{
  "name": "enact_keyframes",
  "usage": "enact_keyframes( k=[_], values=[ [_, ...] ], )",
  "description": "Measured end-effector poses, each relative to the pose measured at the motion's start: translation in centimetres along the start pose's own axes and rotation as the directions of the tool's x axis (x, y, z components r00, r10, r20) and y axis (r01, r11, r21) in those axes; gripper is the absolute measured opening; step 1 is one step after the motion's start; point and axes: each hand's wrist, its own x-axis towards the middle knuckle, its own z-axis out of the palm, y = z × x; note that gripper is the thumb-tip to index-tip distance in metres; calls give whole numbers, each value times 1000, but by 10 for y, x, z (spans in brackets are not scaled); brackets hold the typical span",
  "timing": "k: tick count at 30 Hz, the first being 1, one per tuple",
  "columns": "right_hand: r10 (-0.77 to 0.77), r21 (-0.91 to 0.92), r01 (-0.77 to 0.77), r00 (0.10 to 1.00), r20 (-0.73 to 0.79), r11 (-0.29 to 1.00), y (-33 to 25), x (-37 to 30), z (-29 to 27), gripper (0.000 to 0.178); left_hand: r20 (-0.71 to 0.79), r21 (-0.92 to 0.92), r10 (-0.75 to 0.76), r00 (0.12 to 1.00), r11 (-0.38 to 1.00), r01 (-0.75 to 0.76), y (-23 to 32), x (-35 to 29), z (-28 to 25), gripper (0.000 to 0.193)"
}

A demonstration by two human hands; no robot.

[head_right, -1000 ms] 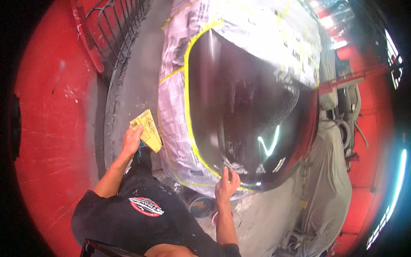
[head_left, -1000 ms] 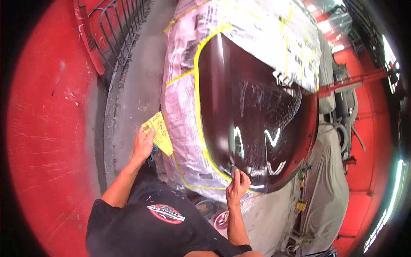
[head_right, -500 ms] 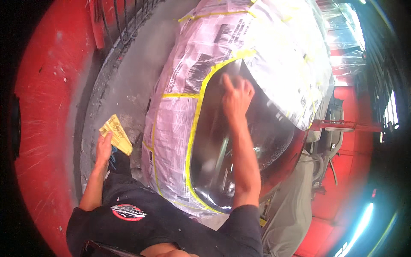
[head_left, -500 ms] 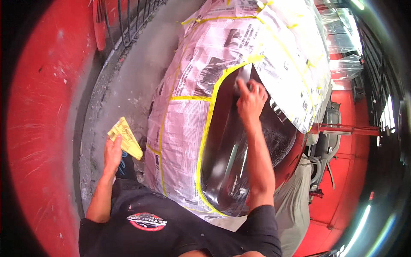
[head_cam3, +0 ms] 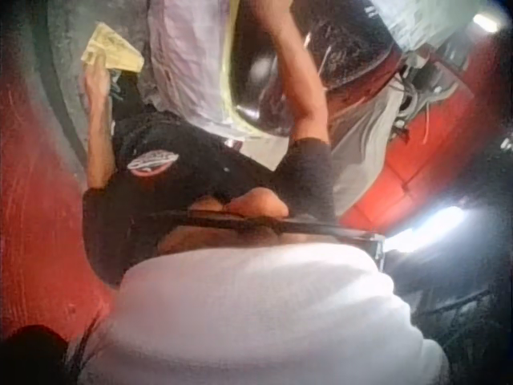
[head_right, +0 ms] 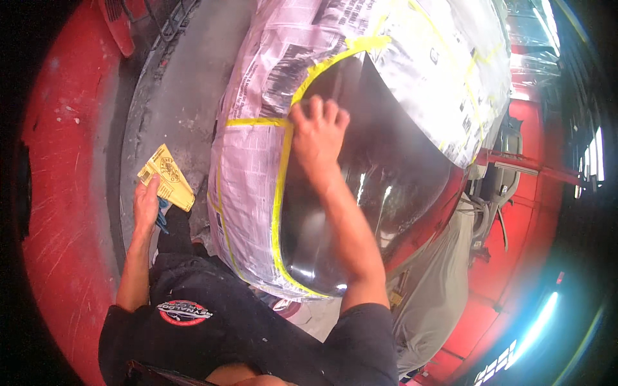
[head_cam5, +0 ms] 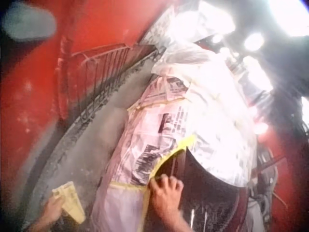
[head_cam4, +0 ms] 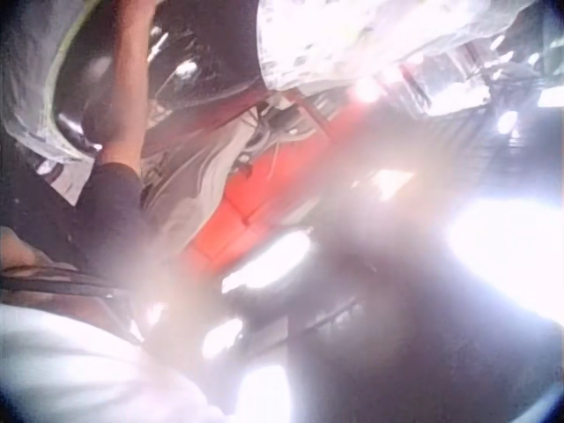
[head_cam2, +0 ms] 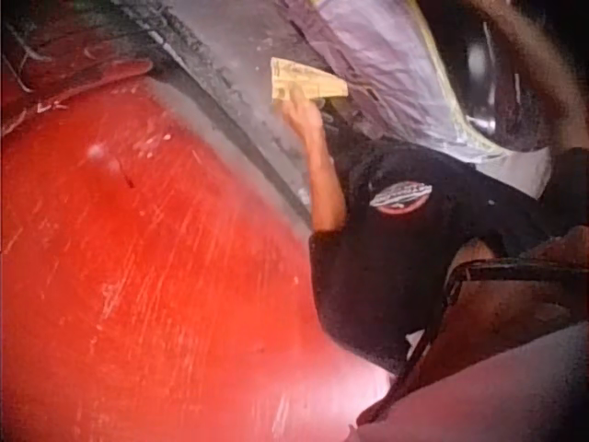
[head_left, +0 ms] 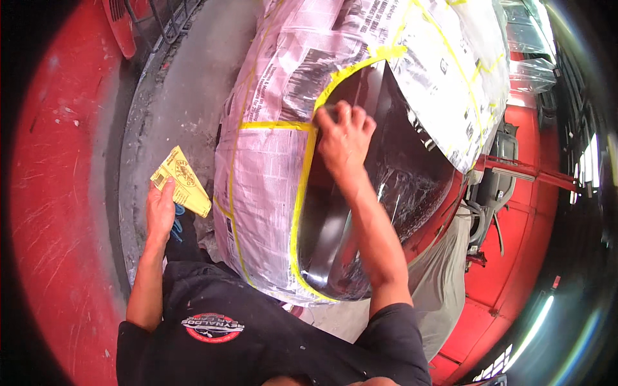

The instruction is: Wet sanding a car spoiler that has been masked with newspaper to prepare it for polishing or paint finishing.

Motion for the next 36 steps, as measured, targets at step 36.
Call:
enact_keyframes(
  k=[36],
  values=[
    [66,168,-18,956,-285,986,127,32,-4,48,-75,85,-38,996,995,44,-107,-29,26,40]
  ],
)
